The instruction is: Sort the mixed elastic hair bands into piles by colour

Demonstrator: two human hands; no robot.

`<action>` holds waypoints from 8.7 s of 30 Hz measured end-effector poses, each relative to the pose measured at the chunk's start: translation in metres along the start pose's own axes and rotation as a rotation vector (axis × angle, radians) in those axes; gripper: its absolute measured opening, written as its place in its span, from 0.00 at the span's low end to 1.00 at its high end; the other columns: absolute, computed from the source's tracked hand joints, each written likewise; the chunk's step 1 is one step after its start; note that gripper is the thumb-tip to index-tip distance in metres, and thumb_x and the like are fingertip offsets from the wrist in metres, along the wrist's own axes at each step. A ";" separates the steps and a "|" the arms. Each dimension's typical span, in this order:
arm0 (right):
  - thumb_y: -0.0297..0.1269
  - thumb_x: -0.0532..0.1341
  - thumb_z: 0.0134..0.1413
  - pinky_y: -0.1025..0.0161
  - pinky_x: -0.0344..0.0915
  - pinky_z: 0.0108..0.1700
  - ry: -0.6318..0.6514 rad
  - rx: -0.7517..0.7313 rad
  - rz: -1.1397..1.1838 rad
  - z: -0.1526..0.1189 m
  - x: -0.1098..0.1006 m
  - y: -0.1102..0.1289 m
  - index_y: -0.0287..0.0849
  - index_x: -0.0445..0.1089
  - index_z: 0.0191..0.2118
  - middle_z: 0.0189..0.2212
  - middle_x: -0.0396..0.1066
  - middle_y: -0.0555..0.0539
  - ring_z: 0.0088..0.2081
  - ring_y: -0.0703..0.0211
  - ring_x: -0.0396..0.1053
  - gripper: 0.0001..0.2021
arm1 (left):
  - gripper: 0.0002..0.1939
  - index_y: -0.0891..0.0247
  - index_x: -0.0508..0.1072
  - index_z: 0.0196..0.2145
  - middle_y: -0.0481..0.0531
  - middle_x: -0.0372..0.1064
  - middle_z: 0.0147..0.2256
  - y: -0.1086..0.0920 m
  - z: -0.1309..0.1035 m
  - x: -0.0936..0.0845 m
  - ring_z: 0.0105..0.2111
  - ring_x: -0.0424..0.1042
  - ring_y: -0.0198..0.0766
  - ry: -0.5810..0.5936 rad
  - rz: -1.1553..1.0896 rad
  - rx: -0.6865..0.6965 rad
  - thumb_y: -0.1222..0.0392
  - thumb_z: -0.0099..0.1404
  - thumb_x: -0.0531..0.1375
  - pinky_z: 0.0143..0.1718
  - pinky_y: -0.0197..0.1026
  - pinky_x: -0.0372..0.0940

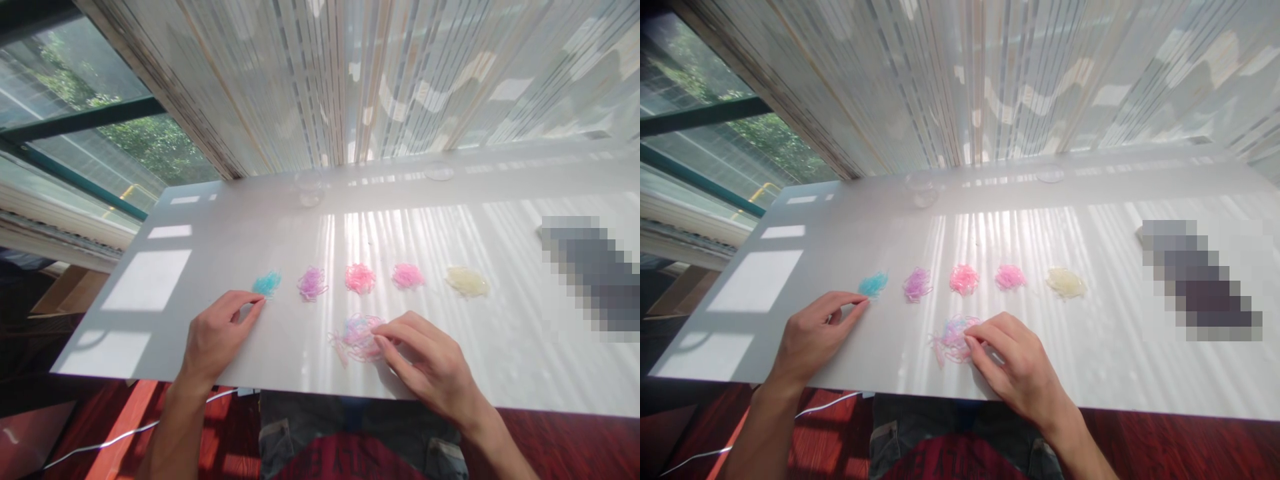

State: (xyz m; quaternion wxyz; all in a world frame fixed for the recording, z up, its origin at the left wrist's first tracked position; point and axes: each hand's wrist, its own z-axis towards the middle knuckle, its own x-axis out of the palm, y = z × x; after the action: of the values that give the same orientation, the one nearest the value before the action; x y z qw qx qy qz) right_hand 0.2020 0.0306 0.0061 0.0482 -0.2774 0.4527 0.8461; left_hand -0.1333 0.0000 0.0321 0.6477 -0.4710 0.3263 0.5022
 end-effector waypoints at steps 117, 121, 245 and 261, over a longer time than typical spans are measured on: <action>0.29 0.63 0.65 0.59 0.71 0.43 -0.008 0.129 -0.065 -0.013 -0.011 -0.003 0.46 0.73 0.46 0.39 0.76 0.47 0.41 0.55 0.74 0.07 | 0.04 0.59 0.80 0.40 0.44 0.76 0.28 -0.109 0.000 0.032 0.22 0.66 0.28 0.273 -0.554 0.044 0.62 0.70 0.63 0.28 0.30 0.64; 0.30 0.64 0.65 0.58 0.72 0.45 -0.005 0.097 -0.063 -0.013 -0.012 -0.003 0.45 0.72 0.48 0.40 0.75 0.46 0.42 0.55 0.73 0.08 | 0.04 0.59 0.80 0.39 0.44 0.77 0.29 -0.111 0.001 0.030 0.22 0.67 0.28 0.257 -0.592 0.045 0.63 0.70 0.64 0.27 0.29 0.64; 0.29 0.62 0.66 0.61 0.69 0.39 -0.134 0.158 0.040 -0.006 -0.008 0.003 0.44 0.74 0.40 0.33 0.74 0.49 0.36 0.59 0.72 0.04 | 0.11 0.63 0.83 0.46 0.44 0.63 0.26 -0.118 0.033 0.043 0.24 0.63 0.32 0.006 -0.139 0.160 0.61 0.74 0.59 0.31 0.36 0.59; 0.37 0.67 0.63 0.54 0.71 0.39 0.051 0.024 -0.093 -0.005 -0.003 0.000 0.43 0.75 0.47 0.36 0.72 0.44 0.38 0.52 0.69 0.09 | 0.10 0.52 0.80 0.48 0.44 0.69 0.29 -0.112 -0.004 0.028 0.27 0.70 0.34 0.445 -0.264 0.073 0.57 0.74 0.59 0.32 0.37 0.63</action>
State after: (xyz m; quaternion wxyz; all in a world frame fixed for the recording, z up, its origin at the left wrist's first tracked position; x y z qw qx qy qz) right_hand 0.2067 0.0270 0.0053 0.0793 -0.3188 0.4506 0.8301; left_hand -0.0180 0.0000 0.0375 0.6365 -0.5847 0.4142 0.2853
